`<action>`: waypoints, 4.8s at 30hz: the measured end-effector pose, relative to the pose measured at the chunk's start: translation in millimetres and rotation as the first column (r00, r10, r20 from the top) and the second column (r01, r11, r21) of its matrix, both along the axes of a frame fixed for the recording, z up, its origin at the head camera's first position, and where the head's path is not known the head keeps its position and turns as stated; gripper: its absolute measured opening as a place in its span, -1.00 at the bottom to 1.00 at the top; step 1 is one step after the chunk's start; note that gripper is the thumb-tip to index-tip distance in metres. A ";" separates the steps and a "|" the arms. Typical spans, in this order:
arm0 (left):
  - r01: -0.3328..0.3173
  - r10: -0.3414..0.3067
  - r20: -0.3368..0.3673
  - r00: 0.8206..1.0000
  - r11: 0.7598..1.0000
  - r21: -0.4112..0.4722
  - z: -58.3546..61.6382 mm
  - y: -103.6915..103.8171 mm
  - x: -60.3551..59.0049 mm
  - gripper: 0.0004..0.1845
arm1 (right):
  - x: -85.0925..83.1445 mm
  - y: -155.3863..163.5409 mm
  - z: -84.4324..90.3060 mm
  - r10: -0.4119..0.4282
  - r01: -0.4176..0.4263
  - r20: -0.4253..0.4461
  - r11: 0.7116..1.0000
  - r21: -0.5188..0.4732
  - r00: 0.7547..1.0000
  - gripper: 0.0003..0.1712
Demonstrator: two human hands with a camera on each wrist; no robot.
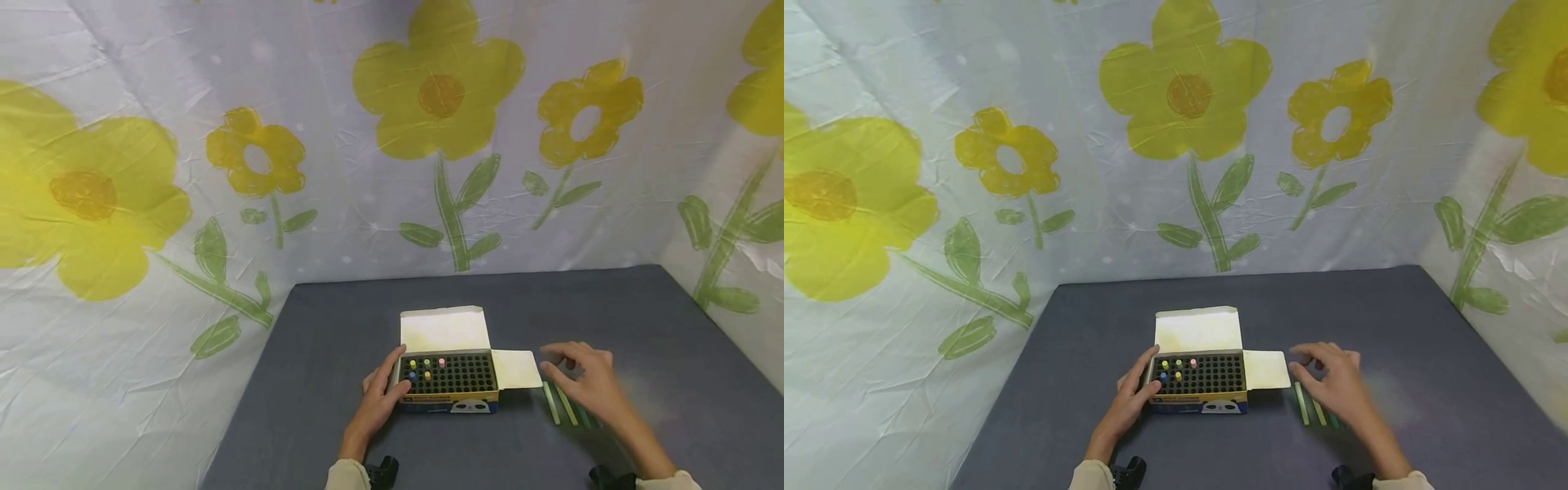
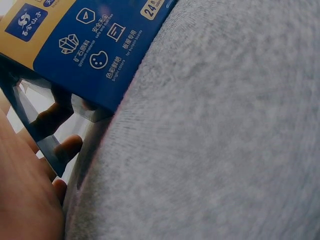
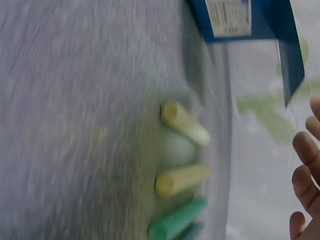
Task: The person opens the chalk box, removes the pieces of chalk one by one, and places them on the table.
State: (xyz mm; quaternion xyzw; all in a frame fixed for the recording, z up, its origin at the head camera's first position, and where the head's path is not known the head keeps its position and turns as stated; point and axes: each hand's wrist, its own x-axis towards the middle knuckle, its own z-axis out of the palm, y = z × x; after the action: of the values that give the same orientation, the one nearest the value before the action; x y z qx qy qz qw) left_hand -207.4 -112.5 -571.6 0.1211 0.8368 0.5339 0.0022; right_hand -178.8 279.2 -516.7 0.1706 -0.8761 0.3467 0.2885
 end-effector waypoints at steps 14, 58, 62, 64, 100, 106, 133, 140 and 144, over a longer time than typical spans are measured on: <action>0.001 -0.001 0.009 1.000 1.000 0.016 0.7 2.1 1.0 -0.37 | -8.3 -53.4 10.0 0.113 -0.109 0.027 0.985 -0.135 0.993 -0.68; 0.012 -0.012 0.007 1.000 1.000 0.010 0.3 3.3 -3.3 -0.39 | -27.5 -160.3 11.0 -0.027 0.007 0.091 0.979 0.206 0.995 -0.81; 0.004 -0.004 0.007 1.000 1.000 0.013 1.4 4.4 -3.0 -0.40 | -28.1 -161.7 9.2 -0.048 0.030 0.072 0.973 0.231 0.996 -0.83; 0.002 -0.002 0.006 1.000 1.000 0.011 1.0 4.4 -3.1 -0.40 | -27.9 -162.9 9.4 -0.057 0.039 0.068 0.970 0.241 0.996 -0.84; 0.005 -0.005 0.008 1.000 1.000 0.012 0.4 4.9 -1.6 -0.37 | -25.5 -159.3 11.0 0.087 -0.076 0.105 0.992 -0.104 0.991 -0.81; 0.018 -0.018 -0.015 1.000 1.000 0.004 0.8 4.9 -3.3 -0.38 | -28.1 -156.2 13.6 0.129 -0.122 0.046 0.984 -0.132 0.991 -0.81; 0.009 -0.009 0.016 1.000 1.000 0.000 1.0 1.2 0.3 -0.38 | -30.5 -87.5 25.0 0.332 -0.268 0.104 0.879 -0.395 0.937 -0.80; 0.005 -0.005 0.013 1.000 1.000 -0.009 1.1 0.9 0.7 -0.38 | -25.3 -63.0 22.7 0.303 -0.241 0.109 0.891 -0.385 0.947 -0.78; 0.008 -0.008 0.005 1.000 1.000 -0.010 0.6 0.4 -0.3 -0.39 | -21.3 -45.9 22.6 0.271 -0.205 0.132 0.905 -0.372 0.953 -0.75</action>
State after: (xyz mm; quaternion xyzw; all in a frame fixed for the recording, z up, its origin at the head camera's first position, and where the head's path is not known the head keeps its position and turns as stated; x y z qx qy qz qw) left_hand -207.6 -112.1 -571.0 0.1231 0.8390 0.5300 0.0070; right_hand -200.1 233.3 -494.1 0.1896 -0.7941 0.5456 0.1890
